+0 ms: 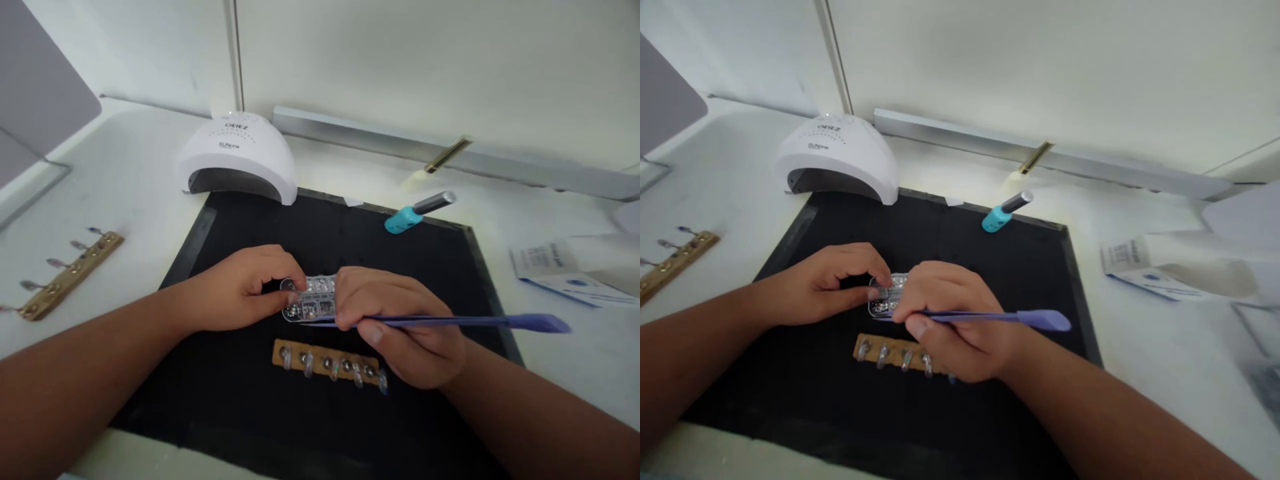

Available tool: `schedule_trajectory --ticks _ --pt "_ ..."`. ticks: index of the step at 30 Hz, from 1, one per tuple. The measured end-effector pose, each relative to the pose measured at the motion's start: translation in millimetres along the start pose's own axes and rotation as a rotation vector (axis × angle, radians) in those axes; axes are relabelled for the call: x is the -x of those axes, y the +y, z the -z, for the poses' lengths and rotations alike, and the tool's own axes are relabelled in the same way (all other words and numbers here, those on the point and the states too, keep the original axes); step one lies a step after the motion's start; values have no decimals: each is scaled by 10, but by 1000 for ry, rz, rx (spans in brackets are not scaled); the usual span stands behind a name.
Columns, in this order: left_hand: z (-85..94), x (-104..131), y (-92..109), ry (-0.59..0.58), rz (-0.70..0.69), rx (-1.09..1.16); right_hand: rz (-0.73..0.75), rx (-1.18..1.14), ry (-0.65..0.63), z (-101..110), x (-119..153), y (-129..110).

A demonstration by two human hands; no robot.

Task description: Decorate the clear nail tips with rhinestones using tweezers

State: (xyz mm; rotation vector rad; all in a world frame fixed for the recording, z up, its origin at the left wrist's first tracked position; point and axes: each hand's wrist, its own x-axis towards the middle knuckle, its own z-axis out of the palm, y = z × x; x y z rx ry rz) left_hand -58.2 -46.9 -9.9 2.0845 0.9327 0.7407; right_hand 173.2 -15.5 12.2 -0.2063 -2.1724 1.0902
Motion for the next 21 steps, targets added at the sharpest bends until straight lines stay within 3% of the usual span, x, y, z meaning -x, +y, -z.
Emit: schedule_trajectory --ticks 12,21 --pt "22 -31 50 -23 14 50 -171 150 -142 0 86 85" --pt "19 -19 67 -20 37 46 -191 191 -177 14 51 45"
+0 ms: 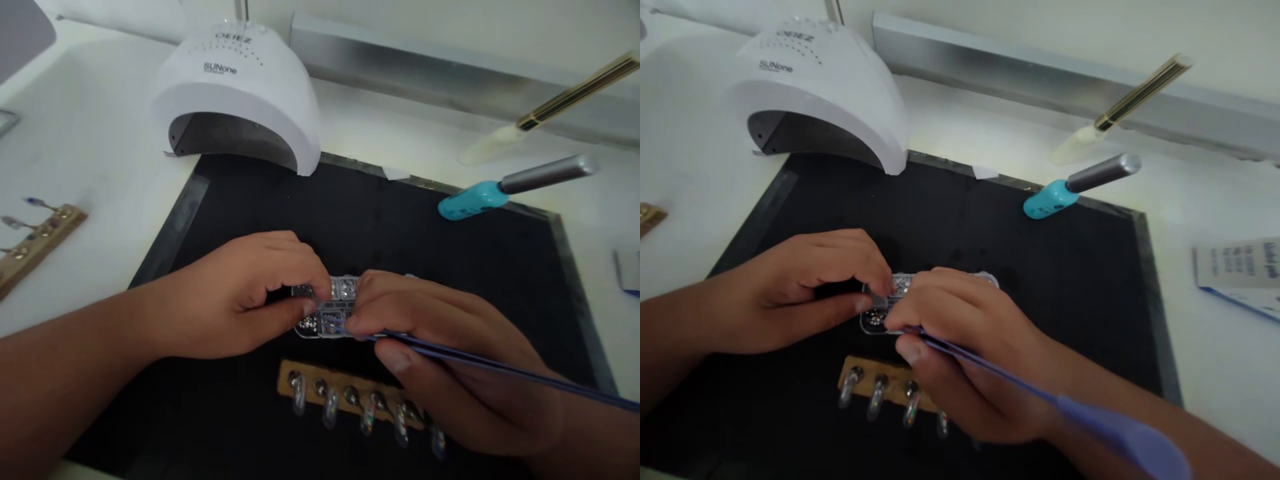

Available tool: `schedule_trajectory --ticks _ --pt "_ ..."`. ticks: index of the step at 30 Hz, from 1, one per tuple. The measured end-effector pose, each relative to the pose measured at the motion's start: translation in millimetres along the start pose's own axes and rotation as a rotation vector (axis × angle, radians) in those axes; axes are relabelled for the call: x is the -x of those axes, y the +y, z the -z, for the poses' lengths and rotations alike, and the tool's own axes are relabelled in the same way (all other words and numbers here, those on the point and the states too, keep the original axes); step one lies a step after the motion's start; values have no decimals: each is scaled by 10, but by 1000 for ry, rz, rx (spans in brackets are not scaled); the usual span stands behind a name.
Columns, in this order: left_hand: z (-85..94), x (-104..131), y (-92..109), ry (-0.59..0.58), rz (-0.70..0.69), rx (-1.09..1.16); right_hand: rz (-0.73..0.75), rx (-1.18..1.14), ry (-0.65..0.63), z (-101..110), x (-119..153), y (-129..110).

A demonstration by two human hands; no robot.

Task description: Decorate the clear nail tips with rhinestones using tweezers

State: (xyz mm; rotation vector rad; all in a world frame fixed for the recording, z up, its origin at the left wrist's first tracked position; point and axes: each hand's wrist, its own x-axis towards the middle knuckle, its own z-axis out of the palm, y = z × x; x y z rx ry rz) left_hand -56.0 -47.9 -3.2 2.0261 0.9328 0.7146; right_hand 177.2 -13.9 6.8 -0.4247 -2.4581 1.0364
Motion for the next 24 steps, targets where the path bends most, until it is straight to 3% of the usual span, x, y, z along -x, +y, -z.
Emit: schedule_trajectory --ticks 11,24 --pt "-1 -10 -26 4 -17 14 -61 -30 35 -21 -10 -13" --pt "-3 -4 -12 -1 0 16 -47 -46 -12 -7 -9 -10"
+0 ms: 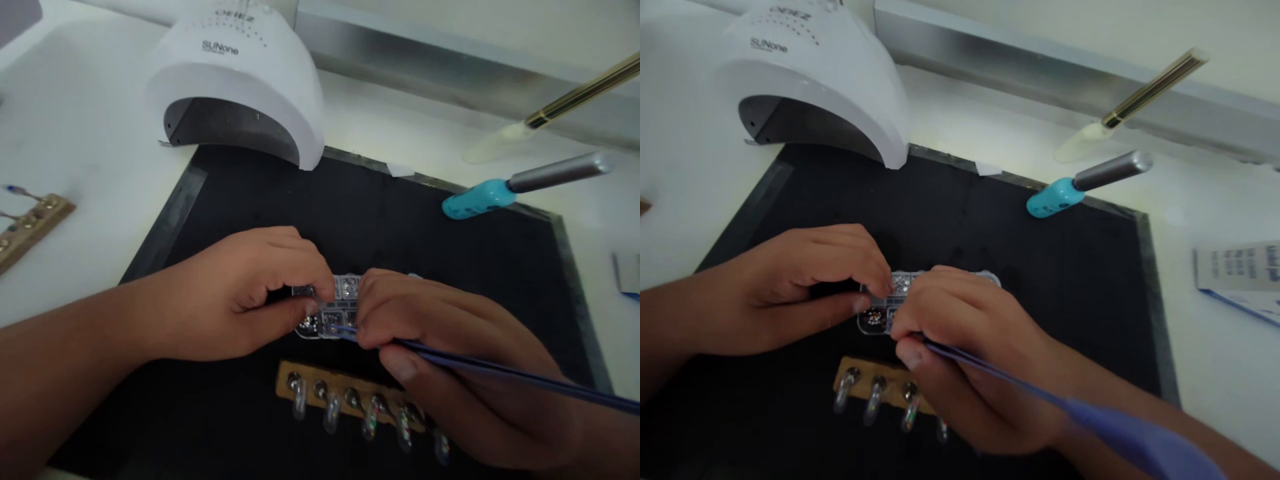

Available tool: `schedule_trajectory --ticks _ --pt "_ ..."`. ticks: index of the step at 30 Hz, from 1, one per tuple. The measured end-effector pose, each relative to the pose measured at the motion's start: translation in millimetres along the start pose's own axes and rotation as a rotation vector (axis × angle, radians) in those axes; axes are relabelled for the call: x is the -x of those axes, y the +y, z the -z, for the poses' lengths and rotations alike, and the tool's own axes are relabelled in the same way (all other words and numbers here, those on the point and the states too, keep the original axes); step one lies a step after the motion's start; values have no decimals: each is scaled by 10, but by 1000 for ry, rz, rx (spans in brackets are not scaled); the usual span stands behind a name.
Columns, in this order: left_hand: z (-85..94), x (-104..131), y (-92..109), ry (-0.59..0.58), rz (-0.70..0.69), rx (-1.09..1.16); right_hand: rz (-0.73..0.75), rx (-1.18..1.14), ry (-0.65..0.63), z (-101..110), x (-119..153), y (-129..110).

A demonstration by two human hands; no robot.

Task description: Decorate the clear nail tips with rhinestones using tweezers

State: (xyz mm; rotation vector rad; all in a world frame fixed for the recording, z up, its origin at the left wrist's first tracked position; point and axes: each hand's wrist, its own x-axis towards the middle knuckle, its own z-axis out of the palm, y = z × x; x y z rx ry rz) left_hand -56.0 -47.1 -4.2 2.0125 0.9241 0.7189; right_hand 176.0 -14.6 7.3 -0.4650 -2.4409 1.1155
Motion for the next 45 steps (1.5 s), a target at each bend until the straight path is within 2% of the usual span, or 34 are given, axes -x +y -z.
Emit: schedule_trajectory --ticks 7,15,27,45 --pt "-8 -5 -6 8 -2 -4 -4 23 -45 21 -4 -16" --pt "-3 3 -10 6 -7 -11 -12 16 -15 13 -8 5" --pt "3 -1 -8 0 4 -12 2 68 -72 27 -16 0" --pt "-8 -4 -14 6 -3 -2 -15 26 -25 34 1 -21"
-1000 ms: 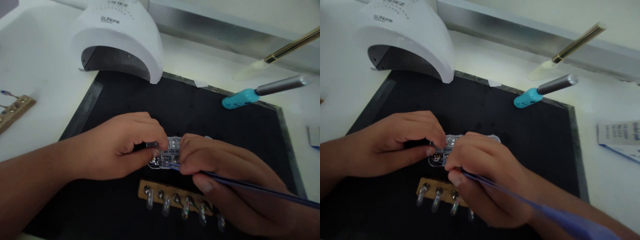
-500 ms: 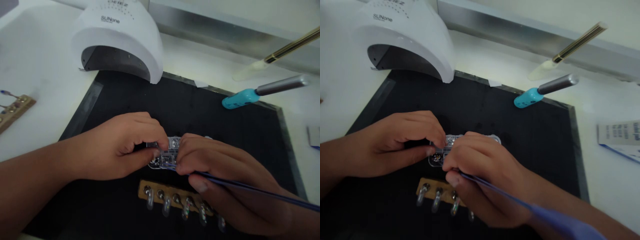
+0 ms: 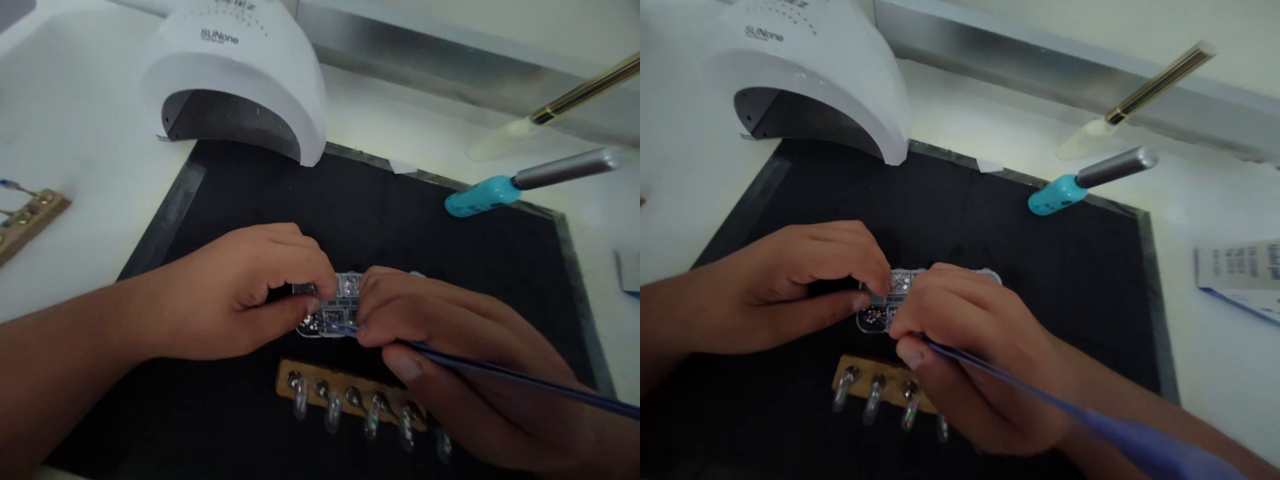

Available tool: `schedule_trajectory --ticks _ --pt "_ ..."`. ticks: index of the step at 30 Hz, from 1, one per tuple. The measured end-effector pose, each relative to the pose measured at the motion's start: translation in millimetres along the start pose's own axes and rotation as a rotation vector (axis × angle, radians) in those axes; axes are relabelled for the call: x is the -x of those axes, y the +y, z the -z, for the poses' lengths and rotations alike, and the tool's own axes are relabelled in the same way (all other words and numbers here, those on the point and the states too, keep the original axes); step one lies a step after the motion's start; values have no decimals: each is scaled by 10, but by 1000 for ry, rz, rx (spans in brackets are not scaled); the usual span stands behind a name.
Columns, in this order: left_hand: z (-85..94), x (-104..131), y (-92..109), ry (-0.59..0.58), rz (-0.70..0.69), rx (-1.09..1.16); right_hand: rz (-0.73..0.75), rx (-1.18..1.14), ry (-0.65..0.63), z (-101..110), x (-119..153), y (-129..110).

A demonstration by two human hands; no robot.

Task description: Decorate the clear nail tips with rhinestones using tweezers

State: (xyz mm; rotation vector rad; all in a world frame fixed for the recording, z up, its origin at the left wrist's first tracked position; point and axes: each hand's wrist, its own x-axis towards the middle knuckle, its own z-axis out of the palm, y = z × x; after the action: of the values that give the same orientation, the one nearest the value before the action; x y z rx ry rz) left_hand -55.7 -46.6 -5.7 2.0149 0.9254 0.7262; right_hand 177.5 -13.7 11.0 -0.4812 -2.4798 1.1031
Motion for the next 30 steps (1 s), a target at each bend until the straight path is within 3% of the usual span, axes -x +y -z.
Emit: schedule_trajectory --ticks 16,30 --pt "8 -3 0 3 -9 1 5 19 -21 1 -3 19" --pt "8 -12 -2 -10 -11 -11 105 36 -43 -32 -34 52"
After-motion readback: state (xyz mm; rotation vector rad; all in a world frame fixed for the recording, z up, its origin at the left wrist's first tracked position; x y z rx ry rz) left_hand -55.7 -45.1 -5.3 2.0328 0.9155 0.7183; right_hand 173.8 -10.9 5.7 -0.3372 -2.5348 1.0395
